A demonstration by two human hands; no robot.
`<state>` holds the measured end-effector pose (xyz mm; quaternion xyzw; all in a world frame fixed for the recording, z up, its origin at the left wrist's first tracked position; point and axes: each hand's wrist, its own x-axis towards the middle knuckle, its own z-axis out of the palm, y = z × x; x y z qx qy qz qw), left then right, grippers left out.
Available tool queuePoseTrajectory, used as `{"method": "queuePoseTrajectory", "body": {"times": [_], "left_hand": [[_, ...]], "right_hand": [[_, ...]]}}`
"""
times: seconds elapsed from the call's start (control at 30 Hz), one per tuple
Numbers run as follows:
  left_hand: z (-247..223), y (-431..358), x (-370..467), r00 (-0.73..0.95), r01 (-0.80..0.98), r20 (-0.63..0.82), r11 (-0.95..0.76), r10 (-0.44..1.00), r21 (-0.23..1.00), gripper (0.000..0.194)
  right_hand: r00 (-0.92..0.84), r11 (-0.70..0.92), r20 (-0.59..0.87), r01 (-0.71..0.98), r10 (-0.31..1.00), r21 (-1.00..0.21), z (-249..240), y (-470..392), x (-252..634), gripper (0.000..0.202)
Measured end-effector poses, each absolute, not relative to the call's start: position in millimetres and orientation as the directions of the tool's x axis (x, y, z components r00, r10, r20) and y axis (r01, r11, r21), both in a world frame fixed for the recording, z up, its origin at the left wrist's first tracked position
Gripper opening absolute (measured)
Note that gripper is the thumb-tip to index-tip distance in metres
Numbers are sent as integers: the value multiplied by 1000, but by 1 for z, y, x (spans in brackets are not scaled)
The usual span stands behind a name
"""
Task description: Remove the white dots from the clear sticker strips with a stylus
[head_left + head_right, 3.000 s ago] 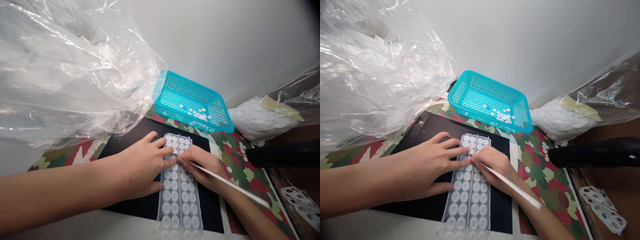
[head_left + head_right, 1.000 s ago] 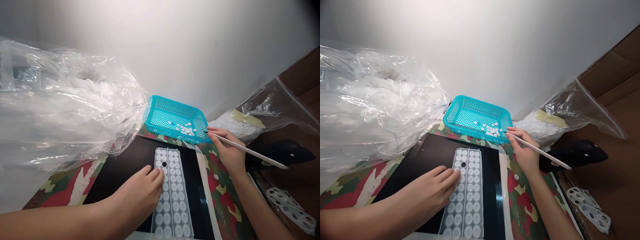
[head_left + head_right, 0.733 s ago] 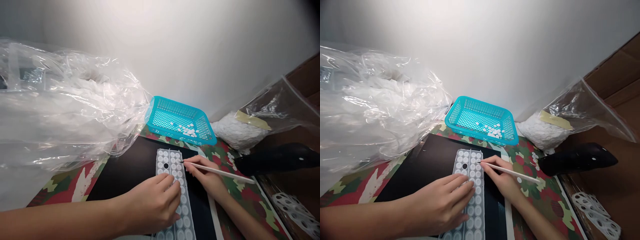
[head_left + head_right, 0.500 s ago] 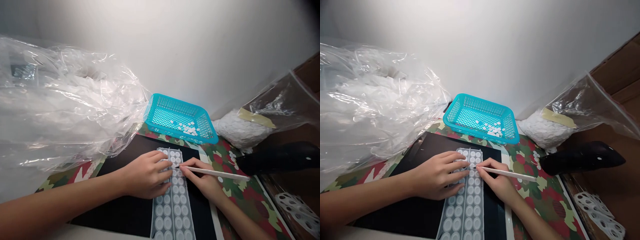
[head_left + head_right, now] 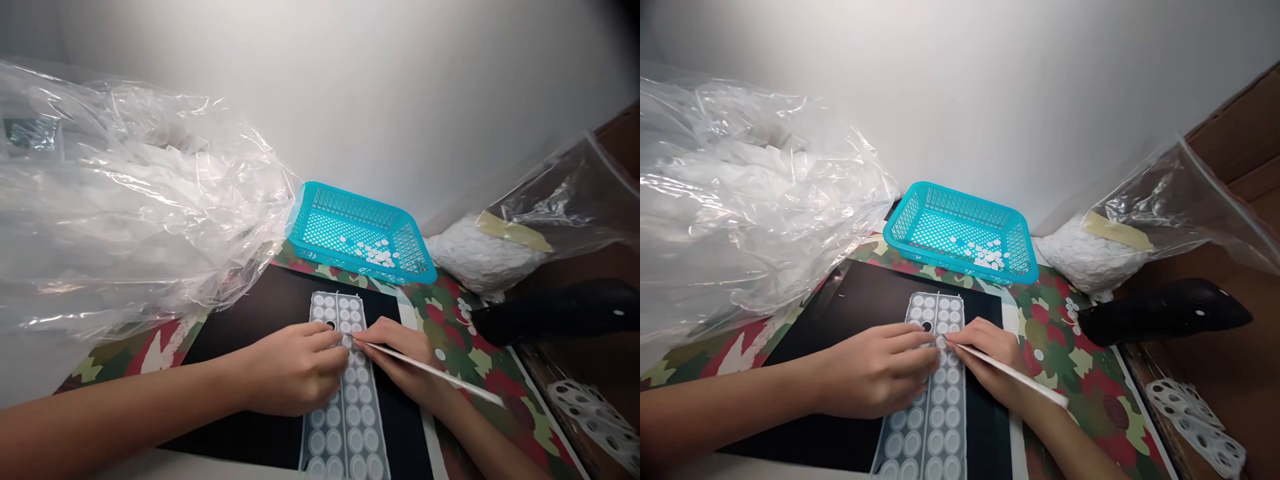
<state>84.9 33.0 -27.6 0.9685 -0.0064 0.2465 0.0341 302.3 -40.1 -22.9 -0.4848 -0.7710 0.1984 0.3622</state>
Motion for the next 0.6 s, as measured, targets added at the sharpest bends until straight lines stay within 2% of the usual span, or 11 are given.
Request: {"method": "queuePoseTrajectory", "body": {"times": [0.2, 0.6], "left_hand": [[-35, 30, 85, 869, -106, 492, -990, -46, 94, 23], [-31, 32, 85, 886, -109, 462, -985, -37, 132, 22]], "right_hand": [[-303, 516, 426, 617, 853, -594, -17, -35, 299, 16], [-290, 493, 435, 725, 852, -481, -17, -32, 293, 16]]}}
